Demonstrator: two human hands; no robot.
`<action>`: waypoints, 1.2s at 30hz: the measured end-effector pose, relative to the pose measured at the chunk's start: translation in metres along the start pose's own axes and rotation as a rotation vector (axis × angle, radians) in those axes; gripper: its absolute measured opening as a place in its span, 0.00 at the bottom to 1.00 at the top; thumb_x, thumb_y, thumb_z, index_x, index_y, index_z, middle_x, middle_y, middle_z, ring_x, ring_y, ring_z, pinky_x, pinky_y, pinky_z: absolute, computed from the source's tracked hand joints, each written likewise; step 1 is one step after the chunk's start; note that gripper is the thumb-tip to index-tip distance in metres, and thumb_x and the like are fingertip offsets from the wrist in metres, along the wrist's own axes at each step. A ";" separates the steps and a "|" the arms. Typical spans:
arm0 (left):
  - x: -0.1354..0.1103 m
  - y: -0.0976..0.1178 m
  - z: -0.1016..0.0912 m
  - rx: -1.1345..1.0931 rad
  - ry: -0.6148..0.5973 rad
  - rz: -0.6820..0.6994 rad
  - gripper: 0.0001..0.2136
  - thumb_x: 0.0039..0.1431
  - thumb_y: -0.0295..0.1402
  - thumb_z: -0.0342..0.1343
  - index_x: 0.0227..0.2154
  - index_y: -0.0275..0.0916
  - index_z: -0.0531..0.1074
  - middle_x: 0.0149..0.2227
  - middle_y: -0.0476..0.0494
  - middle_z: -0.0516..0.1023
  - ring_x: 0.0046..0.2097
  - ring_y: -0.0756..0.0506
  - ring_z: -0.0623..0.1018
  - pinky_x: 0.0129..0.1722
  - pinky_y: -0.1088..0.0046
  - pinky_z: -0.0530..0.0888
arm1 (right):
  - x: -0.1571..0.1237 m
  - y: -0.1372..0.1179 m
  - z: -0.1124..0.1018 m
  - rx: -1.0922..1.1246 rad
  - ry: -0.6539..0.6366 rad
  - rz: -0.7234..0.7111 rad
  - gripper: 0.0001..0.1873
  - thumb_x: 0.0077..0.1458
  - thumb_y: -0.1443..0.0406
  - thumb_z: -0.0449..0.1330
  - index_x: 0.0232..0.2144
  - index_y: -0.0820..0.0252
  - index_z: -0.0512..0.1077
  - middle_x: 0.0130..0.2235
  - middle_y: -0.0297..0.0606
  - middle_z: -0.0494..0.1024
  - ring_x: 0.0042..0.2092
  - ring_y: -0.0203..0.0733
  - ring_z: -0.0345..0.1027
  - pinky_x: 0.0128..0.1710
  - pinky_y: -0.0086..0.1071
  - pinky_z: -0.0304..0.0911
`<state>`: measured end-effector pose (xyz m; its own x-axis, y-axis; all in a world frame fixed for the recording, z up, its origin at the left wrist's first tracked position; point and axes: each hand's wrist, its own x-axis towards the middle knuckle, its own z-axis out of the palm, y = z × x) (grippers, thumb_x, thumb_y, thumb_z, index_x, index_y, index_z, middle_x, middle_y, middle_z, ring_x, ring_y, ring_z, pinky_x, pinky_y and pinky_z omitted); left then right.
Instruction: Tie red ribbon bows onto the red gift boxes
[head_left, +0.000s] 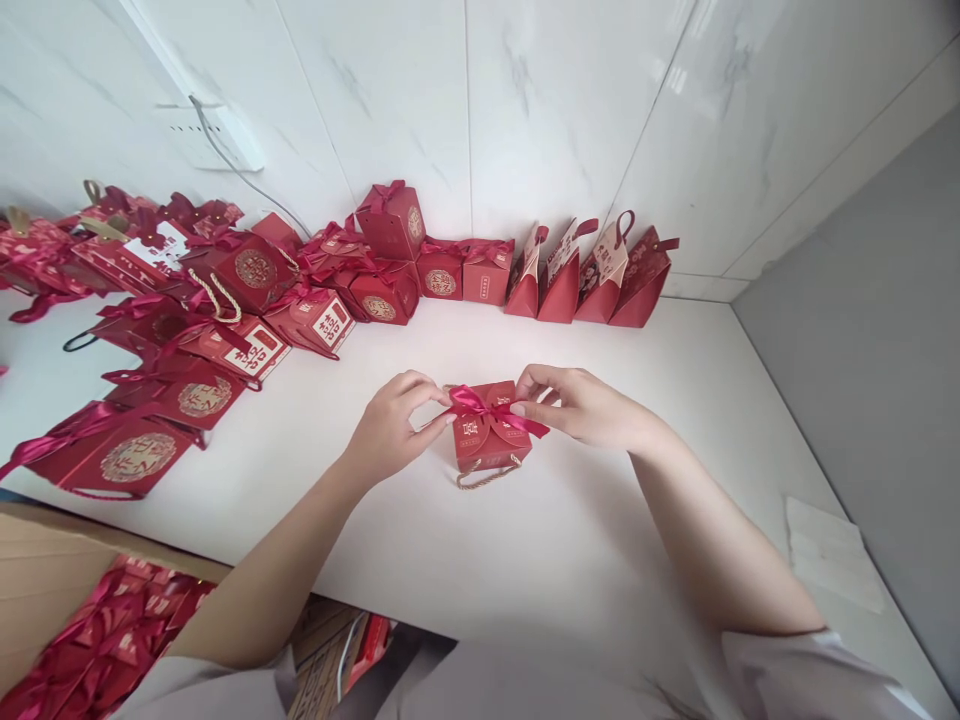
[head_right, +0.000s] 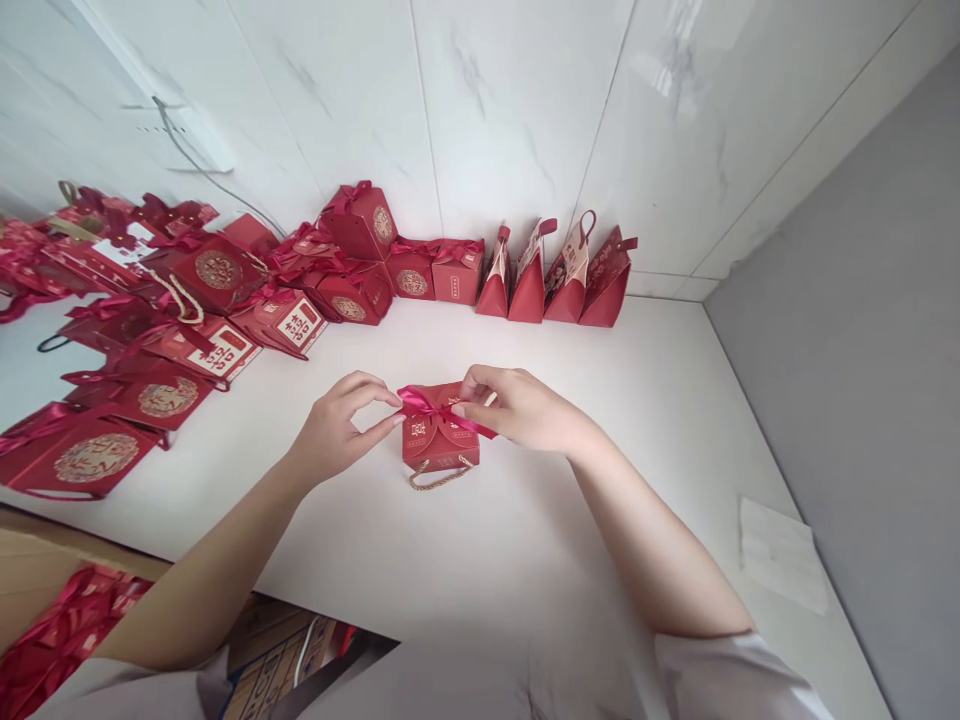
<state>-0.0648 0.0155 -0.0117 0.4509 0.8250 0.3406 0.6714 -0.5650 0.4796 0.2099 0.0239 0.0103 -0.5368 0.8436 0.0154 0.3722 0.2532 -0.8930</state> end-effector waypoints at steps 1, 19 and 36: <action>0.000 0.001 0.002 -0.005 0.010 0.020 0.04 0.61 0.31 0.57 0.37 0.42 0.75 0.41 0.46 0.73 0.44 0.47 0.74 0.47 0.69 0.70 | 0.000 0.000 0.001 -0.031 0.022 -0.037 0.09 0.60 0.57 0.58 0.35 0.56 0.70 0.37 0.35 0.77 0.35 0.39 0.70 0.37 0.34 0.65; 0.002 0.018 -0.012 -0.491 -0.777 -0.547 0.23 0.57 0.51 0.55 0.19 0.36 0.71 0.17 0.51 0.66 0.21 0.52 0.62 0.23 0.74 0.57 | 0.021 0.023 0.030 -0.035 0.083 -0.063 0.05 0.57 0.64 0.61 0.30 0.58 0.74 0.53 0.43 0.74 0.53 0.45 0.69 0.55 0.40 0.60; 0.009 0.002 0.005 -0.289 -0.036 -0.088 0.14 0.64 0.36 0.53 0.51 0.44 0.72 0.46 0.43 0.75 0.43 0.47 0.74 0.39 0.71 0.71 | 0.012 0.022 -0.001 -0.026 0.056 0.014 0.17 0.57 0.53 0.61 0.45 0.54 0.70 0.51 0.38 0.74 0.52 0.47 0.68 0.55 0.45 0.61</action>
<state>-0.0568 0.0214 -0.0115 0.4223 0.8679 0.2614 0.5156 -0.4672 0.7182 0.2124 0.0399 -0.0084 -0.4881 0.8723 0.0288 0.3995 0.2526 -0.8812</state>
